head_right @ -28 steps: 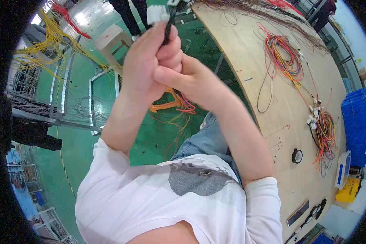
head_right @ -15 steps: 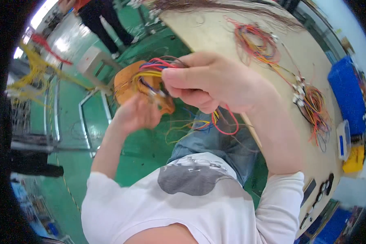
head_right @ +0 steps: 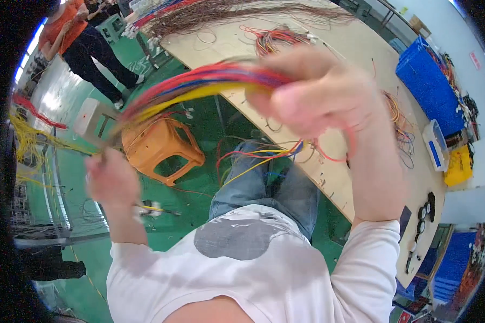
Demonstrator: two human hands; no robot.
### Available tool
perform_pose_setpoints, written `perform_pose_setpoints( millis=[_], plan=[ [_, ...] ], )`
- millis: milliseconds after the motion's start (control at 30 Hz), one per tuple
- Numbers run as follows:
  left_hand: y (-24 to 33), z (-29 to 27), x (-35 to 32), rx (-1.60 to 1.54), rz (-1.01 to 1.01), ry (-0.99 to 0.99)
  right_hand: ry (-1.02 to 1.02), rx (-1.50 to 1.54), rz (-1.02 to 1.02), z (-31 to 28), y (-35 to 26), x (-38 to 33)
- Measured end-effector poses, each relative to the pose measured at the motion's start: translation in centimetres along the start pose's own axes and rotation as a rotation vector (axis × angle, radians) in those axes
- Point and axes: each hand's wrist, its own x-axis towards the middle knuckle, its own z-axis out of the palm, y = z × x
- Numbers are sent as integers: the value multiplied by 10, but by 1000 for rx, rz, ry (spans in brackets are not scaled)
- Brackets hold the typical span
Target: Apply electrical tape to specific sections of wire harness assemblies.
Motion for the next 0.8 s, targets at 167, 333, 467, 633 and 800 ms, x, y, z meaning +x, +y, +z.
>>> perform_pose_setpoints(
  millis=[167, 333, 467, 633, 800],
  plan=[
    [75, 6, 17, -397, 263, 178, -15, 203, 521, -10, 104, -16],
    [119, -95, -17, -14, 550, 950, 156, -41, 496, -15, 139, -42],
    [67, -57, 14, 859, 473, 900, 221, -433, 634, 2, 125, -9],
    [-9, 0, 52, 1750, 61, 172, -196, -623, 486, 32, 76, 40],
    [-41, 16, 55, 887, -320, 282, 16, -40, 328, 22, 76, 51]
  ],
)
